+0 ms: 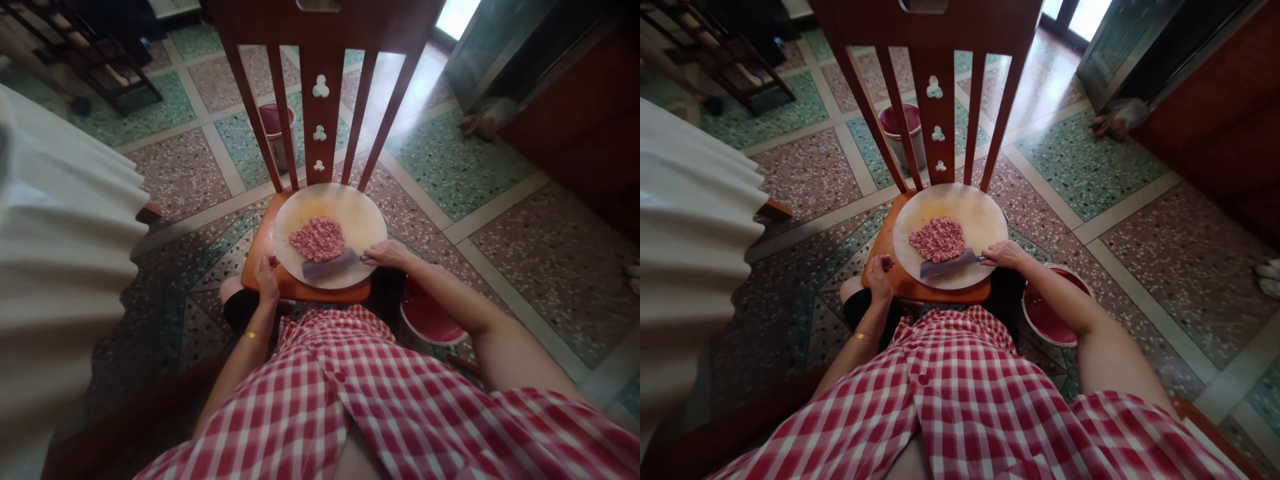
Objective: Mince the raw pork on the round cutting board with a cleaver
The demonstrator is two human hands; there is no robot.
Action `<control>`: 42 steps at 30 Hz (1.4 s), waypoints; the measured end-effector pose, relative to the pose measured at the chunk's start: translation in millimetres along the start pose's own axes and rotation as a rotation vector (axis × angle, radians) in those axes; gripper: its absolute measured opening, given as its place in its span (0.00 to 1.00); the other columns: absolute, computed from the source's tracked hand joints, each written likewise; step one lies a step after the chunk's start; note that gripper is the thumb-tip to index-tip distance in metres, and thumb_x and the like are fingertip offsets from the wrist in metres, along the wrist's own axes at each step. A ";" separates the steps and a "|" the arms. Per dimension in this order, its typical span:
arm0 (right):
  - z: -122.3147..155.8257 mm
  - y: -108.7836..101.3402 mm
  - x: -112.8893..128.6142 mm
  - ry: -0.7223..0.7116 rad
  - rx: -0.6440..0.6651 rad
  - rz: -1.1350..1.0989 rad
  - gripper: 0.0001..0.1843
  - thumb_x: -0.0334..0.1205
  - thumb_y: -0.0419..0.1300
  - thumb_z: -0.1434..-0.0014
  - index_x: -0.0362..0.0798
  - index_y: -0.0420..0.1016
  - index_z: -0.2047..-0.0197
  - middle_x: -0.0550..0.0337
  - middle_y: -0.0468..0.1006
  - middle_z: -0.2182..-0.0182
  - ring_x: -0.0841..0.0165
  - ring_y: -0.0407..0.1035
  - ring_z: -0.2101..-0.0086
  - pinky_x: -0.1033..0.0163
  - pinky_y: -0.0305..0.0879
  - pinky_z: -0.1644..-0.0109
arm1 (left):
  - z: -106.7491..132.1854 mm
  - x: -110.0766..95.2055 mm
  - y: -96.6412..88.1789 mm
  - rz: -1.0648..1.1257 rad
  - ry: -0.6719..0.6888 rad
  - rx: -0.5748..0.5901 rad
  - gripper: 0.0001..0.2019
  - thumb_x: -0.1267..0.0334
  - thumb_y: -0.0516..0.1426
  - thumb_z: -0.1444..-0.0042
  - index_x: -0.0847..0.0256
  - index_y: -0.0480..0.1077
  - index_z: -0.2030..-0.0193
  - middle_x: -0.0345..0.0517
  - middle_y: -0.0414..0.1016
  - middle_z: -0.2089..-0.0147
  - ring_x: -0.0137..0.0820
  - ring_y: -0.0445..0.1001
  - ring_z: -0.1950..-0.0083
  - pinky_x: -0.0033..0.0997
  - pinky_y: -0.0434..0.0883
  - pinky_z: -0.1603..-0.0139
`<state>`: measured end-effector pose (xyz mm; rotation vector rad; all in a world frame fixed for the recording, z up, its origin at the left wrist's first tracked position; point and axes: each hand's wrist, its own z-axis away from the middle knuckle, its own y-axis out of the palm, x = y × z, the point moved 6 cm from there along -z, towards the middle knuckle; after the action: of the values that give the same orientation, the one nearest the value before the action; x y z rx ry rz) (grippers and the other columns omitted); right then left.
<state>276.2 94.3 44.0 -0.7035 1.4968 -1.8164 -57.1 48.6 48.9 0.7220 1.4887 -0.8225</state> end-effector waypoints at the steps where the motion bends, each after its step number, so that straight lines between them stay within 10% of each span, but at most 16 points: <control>1: -6.0 -5.2 -4.6 0.010 -0.005 -0.019 0.24 0.54 0.43 0.37 0.47 0.72 0.62 0.53 0.76 0.72 0.68 0.67 0.73 0.65 0.43 0.73 | -0.6 -0.6 -0.6 -0.006 0.005 0.001 0.16 0.54 0.46 0.43 0.62 0.66 0.70 0.42 0.66 0.75 0.27 0.66 0.73 0.28 0.65 0.69; 15: -37.0 -43.0 -7.4 0.451 0.060 -0.696 0.23 0.51 0.43 0.38 0.46 0.70 0.69 0.61 0.69 0.79 0.72 0.62 0.77 0.69 0.53 0.75 | 4.6 4.0 11.2 0.032 -0.006 0.075 0.16 0.51 0.47 0.44 0.62 0.67 0.70 0.43 0.67 0.74 0.27 0.66 0.71 0.29 0.65 0.67; 23: -5.8 -141.8 50.0 0.464 -0.435 -0.783 0.26 0.49 0.41 0.37 0.45 0.59 0.41 0.53 0.75 0.64 0.68 0.70 0.69 0.65 0.64 0.64 | 6.0 10.3 9.3 0.073 -0.005 0.095 0.17 0.50 0.47 0.44 0.62 0.66 0.70 0.42 0.66 0.74 0.26 0.66 0.71 0.27 0.65 0.67; 26: -17.3 -119.6 75.8 0.525 -0.479 -0.722 0.28 0.44 0.38 0.36 0.43 0.50 0.36 0.45 0.72 0.52 0.63 0.70 0.59 0.60 0.64 0.54 | 8.2 13.4 12.4 0.108 -0.010 0.114 0.17 0.50 0.48 0.44 0.62 0.67 0.70 0.42 0.66 0.73 0.26 0.66 0.71 0.27 0.65 0.67; 30: -40.7 -69.6 88.0 0.614 -0.166 -0.710 0.28 0.39 0.41 0.37 0.41 0.49 0.35 0.43 0.70 0.49 0.59 0.70 0.56 0.55 0.66 0.53 | 7.1 11.3 12.1 0.130 -0.008 0.109 0.17 0.50 0.48 0.44 0.62 0.67 0.70 0.42 0.67 0.73 0.26 0.66 0.71 0.28 0.65 0.67; 37: -37.1 -123.3 92.4 0.496 -0.508 -0.660 0.28 0.42 0.38 0.35 0.47 0.42 0.33 0.52 0.65 0.44 0.61 0.64 0.48 0.58 0.61 0.46 | 2.1 3.4 6.2 0.137 -0.012 0.081 0.17 0.51 0.48 0.44 0.61 0.67 0.70 0.41 0.66 0.75 0.26 0.66 0.72 0.26 0.64 0.68; 42: -52.0 -70.8 100.9 0.592 -0.166 -0.715 0.28 0.40 0.42 0.36 0.48 0.45 0.34 0.52 0.76 0.55 0.62 0.74 0.63 0.58 0.68 0.58 | 6.5 3.4 5.0 0.130 -0.018 0.085 0.16 0.51 0.49 0.45 0.61 0.67 0.71 0.41 0.67 0.75 0.26 0.66 0.72 0.27 0.64 0.68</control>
<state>162.0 56.2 102.3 -0.9105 1.9498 -2.6246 -49.6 45.8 44.9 0.8631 1.3821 -0.7950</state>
